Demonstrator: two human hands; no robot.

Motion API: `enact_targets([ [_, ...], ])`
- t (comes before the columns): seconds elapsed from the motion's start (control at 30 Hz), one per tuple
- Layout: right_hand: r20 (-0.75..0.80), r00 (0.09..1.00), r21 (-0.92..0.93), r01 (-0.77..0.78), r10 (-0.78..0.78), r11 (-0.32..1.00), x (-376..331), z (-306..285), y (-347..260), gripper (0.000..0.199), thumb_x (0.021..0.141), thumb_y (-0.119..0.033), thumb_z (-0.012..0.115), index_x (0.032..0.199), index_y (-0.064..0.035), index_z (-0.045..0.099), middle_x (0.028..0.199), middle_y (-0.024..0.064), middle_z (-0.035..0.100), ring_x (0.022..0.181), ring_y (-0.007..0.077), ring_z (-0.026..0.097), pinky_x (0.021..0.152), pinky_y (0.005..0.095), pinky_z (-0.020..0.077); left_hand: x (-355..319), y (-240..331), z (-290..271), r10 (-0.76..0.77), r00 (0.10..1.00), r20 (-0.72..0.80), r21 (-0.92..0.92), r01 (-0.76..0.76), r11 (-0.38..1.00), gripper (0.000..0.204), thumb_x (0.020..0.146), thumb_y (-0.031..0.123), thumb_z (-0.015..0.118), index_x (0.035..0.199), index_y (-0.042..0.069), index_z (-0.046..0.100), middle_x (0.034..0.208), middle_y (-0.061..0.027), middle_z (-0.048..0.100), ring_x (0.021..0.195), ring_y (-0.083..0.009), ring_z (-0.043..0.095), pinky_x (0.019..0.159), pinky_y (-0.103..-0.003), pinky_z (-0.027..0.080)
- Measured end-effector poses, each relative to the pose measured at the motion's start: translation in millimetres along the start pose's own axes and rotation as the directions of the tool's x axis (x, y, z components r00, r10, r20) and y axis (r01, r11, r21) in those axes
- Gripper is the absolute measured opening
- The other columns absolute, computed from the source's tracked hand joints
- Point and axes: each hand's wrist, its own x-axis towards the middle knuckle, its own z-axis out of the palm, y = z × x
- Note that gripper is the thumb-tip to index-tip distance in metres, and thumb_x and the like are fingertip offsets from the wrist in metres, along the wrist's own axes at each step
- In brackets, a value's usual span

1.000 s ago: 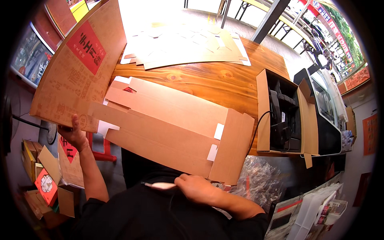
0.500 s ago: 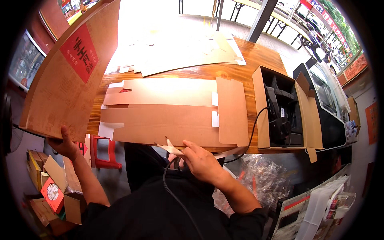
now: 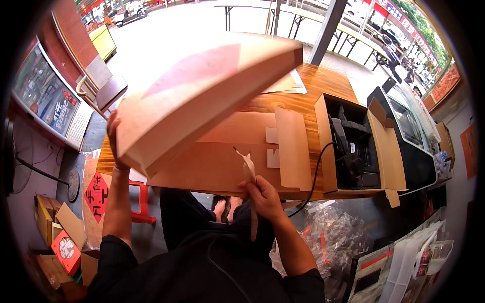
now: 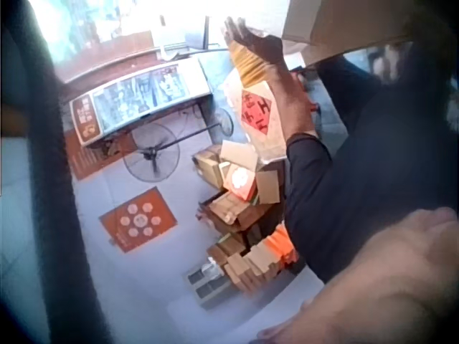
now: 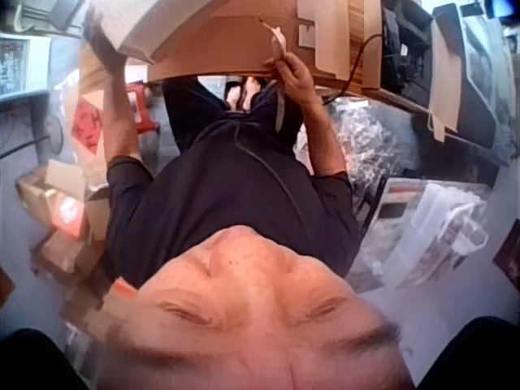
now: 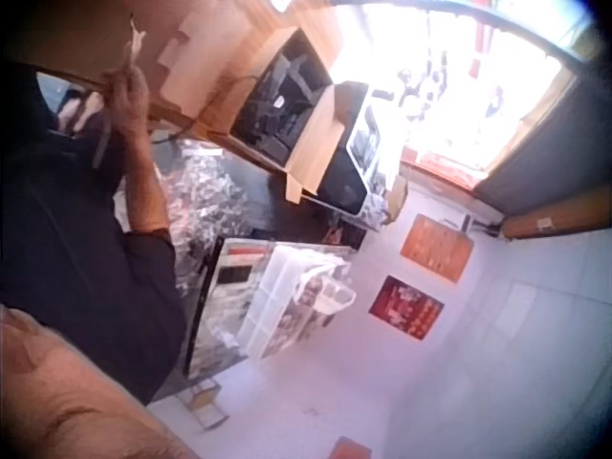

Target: The person assembles a cardboard box by hand, folding the flaps and sides to create the box structure.

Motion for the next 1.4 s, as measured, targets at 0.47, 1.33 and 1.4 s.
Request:
enact_targets([
  [0.47, -0.396, 0.911, 0.149, 0.182, -0.110, 0.972, -44, -36, -26, 0.017, 0.110, -0.013, 0.049, 0.114, -0.0018, 0.062, 0.089, 0.0064, 0.067, 0.063, 0.0080, 0.056, 0.059, 0.0200, 0.0472, -65, 47, 2, -0.401, 0.916, 0.014, 0.109, 0.398, 0.911, 0.053, 0.092, -0.006, 0.056, 0.144, 0.001, 0.050, 0.145, -0.0173, 0.054, 0.133, -0.0316, 0.054, 0.113, -0.045, 0.043],
  [1.33, 0.052, 0.990, -0.183, 0.138, -0.131, 0.973, -19, 72, -8, 0.019, 0.108, -0.011, 0.051, 0.116, -0.0007, 0.064, 0.086, 0.0048, 0.069, 0.065, 0.0109, 0.065, 0.051, 0.0255, 0.0536, -59, 234, 80, -0.536, 0.604, 0.590, -0.748, 0.659, -0.080, 0.011, 0.099, -0.008, 0.060, 0.102, 0.002, 0.062, 0.104, -0.0079, 0.066, 0.083, -0.0123, 0.065, 0.073, -0.025, 0.054],
  [1.4, 0.062, 0.998, -0.199, 0.018, -0.006, 0.980, -10, 60, 0, 0.025, 0.108, -0.017, 0.055, 0.125, 0.0012, 0.058, 0.092, 0.0063, 0.067, 0.068, 0.0105, 0.066, 0.049, 0.0267, 0.0535, -57, 228, 84, -0.483, 0.660, 0.575, -0.772, 0.633, -0.055, 0.016, 0.096, -0.013, 0.059, 0.101, 0.002, 0.062, 0.108, -0.0078, 0.063, 0.088, -0.0128, 0.065, 0.079, -0.025, 0.054],
])
